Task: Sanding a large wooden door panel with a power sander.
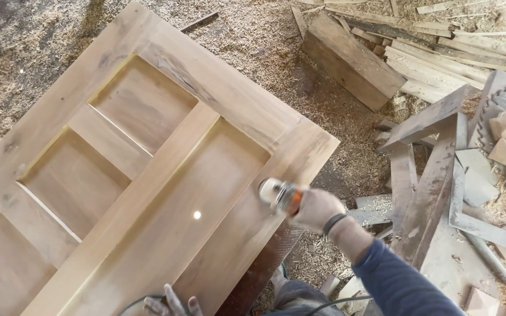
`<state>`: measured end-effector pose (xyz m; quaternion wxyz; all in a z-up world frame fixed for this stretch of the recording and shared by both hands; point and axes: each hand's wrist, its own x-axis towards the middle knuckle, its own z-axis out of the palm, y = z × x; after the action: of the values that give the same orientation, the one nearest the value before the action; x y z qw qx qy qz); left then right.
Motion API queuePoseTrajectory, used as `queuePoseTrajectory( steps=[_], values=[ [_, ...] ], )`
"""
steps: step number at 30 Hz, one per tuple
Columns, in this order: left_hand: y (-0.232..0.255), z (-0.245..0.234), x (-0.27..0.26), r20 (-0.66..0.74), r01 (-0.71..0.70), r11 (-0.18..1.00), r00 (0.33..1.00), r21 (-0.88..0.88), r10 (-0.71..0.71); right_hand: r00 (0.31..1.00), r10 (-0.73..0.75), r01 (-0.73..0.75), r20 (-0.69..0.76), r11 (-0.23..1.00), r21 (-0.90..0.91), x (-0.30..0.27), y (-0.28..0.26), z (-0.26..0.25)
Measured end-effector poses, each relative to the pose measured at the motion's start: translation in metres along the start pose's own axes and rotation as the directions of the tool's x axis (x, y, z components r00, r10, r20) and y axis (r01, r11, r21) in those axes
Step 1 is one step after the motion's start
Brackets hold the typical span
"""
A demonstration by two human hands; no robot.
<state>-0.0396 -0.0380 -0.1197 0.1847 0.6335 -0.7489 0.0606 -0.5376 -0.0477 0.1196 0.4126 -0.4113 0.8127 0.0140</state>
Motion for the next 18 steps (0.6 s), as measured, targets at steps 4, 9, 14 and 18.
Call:
queuePoseTrajectory(
  steps=[4, 9, 14, 18],
  values=[
    [0.051, -0.042, 0.026, 0.076, -0.048, 0.999, 0.996, 0.003, 0.048, 0.976, 0.178, -0.144, -0.123, 0.959, 0.242, 0.029, 0.030, -0.035],
    [0.073, -0.063, 0.037, 0.084, -0.010, 1.000, 0.996, -0.019, 0.012, 0.899, 0.416, -0.311, -0.135, 0.825, 0.472, 0.058, 0.045, -0.084],
    [0.078, -0.073, 0.041, 0.072, -0.029, 0.998, 0.997, -0.052, 0.032, 0.928, 0.299, -0.208, -0.223, 0.912, 0.354, 0.078, 0.052, -0.077],
    [0.078, -0.077, 0.043, 0.131, -0.036, 0.996, 0.990, -0.078, 0.046, 0.941, 0.324, -0.271, -0.097, 0.894, 0.357, 0.048, 0.015, -0.072]
  ],
)
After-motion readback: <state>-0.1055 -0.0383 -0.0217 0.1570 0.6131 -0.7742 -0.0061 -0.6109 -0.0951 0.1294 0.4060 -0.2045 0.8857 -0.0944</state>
